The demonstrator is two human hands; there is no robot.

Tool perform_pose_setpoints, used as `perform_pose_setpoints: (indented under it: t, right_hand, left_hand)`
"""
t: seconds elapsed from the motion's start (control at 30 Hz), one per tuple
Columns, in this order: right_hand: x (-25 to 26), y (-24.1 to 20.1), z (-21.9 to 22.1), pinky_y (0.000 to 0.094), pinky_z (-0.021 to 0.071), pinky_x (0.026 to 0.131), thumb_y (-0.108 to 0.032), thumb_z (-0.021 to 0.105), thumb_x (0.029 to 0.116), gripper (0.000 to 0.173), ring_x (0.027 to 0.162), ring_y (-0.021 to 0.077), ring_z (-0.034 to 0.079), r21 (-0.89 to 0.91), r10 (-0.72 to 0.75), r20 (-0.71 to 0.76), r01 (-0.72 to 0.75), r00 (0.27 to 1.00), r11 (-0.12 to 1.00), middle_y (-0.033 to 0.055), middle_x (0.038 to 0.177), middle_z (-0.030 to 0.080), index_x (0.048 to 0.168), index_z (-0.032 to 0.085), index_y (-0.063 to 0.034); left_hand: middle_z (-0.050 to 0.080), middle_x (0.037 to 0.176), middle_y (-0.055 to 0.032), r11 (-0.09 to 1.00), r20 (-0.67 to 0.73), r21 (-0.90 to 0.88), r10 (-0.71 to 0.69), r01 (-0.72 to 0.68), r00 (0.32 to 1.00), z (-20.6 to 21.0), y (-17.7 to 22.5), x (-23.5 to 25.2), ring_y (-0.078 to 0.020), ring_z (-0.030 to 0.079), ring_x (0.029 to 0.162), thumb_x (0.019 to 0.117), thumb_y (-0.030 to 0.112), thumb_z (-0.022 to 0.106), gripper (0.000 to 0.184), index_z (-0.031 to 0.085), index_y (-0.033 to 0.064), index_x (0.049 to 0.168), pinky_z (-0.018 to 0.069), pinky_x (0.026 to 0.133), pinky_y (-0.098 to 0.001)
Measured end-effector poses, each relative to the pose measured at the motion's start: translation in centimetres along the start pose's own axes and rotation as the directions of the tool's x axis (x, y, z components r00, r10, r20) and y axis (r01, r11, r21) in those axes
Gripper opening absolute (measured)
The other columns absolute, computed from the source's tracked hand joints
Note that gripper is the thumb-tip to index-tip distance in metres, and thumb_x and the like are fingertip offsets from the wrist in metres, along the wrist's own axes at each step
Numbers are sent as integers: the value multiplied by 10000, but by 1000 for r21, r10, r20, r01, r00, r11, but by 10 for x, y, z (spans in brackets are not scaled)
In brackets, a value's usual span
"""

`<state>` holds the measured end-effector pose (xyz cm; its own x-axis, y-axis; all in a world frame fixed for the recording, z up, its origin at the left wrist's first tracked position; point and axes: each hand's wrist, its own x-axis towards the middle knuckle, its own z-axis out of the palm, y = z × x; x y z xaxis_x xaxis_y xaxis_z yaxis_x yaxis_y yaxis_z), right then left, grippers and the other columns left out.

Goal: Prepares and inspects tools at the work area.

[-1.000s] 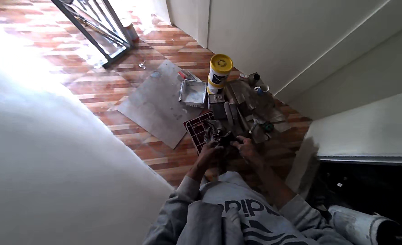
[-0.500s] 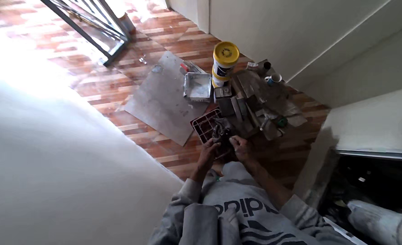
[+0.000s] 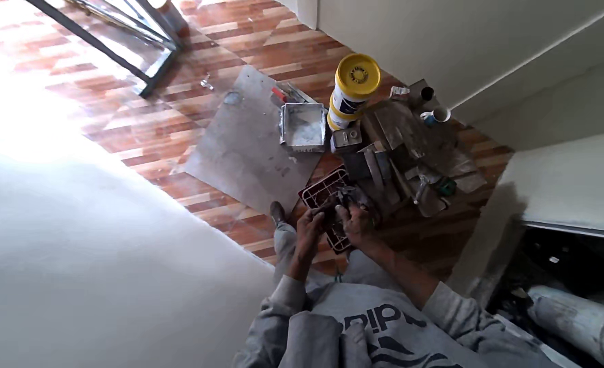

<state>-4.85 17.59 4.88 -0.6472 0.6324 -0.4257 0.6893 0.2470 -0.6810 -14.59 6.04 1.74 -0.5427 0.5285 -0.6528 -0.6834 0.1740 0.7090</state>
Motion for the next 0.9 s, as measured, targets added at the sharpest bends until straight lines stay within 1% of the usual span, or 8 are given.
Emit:
perform_pose_setpoints:
  t: [0.1, 0.17, 0.3, 0.37, 0.5, 0.63, 0.77, 0.9]
  right_hand:
    - [19, -44, 50, 490, 295, 1240, -335, 462, 1060, 603, 1497, 420, 343, -255, 39, 220, 18, 975, 967, 314, 1582, 363, 1482, 443, 94]
    - [34, -65, 80, 550, 189, 1265, -302, 495, 1029, 678, 1543, 493, 169, -376, 19, 203, 60, 979, 925, 357, 1637, 194, 1552, 328, 96]
    - [51, -91, 109, 495, 304, 1249, -131, 565, 950, 613, 1535, 383, 287, -90, -47, 32, 50, 998, 995, 251, 1640, 307, 1535, 441, 6]
    - [60, -106, 116, 439, 410, 1185, -195, 572, 983, 657, 1466, 316, 424, 213, 142, -71, -124, 987, 969, 246, 1591, 393, 1552, 357, 54]
    - [98, -138, 124, 499, 548, 1008, -389, 656, 995, 678, 1288, 297, 584, 677, 536, 280, -560, 796, 478, 177, 1458, 544, 1529, 410, -51]
    - [137, -162, 144, 418, 626, 822, -157, 674, 989, 401, 975, 258, 714, 841, 563, 278, -481, 778, 250, 166, 1149, 703, 1338, 571, 12]
    - [167, -159, 138, 404, 635, 890, -80, 680, 965, 364, 1018, 231, 728, 854, 449, 100, -308, 888, 420, 156, 1153, 720, 1295, 597, 48]
    - [203, -142, 113, 363, 597, 972, -173, 716, 944, 412, 1076, 157, 707, 713, 221, 231, -319, 948, 624, 104, 1192, 717, 1312, 627, -11]
  left_hand:
    - [689, 954, -68, 993, 91, -96, -65, 74, 994, -18, 22, 39, -123, 669, 844, 1106, 338, 362, 413, 610, 17, 1186, 576, 755, -315]
    - [698, 956, -82, 981, 128, -159, -89, 109, 988, -41, 31, 66, -129, 676, 846, 1087, 245, 421, 340, 610, -15, 1198, 580, 780, -315]
    - [686, 965, -135, 931, 32, -256, -259, 259, 965, -91, 54, 109, -206, 684, 839, 1086, 152, 434, 263, 576, -41, 1194, 593, 759, -386]
    - [681, 1061, -169, 896, 36, -334, -298, 293, 954, -113, 74, 116, -250, 689, 927, 1105, 206, 377, 321, 547, -28, 1245, 591, 812, -435]
    - [669, 1163, -160, 885, 90, -325, -321, 333, 943, -140, 111, 123, -251, 665, 1030, 1120, 284, 321, 409, 529, 6, 1334, 564, 887, -445]
    - [680, 1145, -119, 919, 119, -233, -299, 319, 947, -152, 120, 143, -205, 652, 1029, 1115, 264, 331, 382, 568, 17, 1284, 551, 885, -400]
    - [697, 1098, -93, 935, 177, -236, -226, 264, 958, -159, 149, 168, -242, 664, 1040, 1092, 351, 244, 479, 619, 59, 1151, 559, 906, -494]
    - [677, 1264, -150, 917, 361, -74, -342, 392, 868, -170, 165, 217, -288, 661, 1150, 769, 954, 339, 1122, 516, 49, 1407, 555, 964, -533]
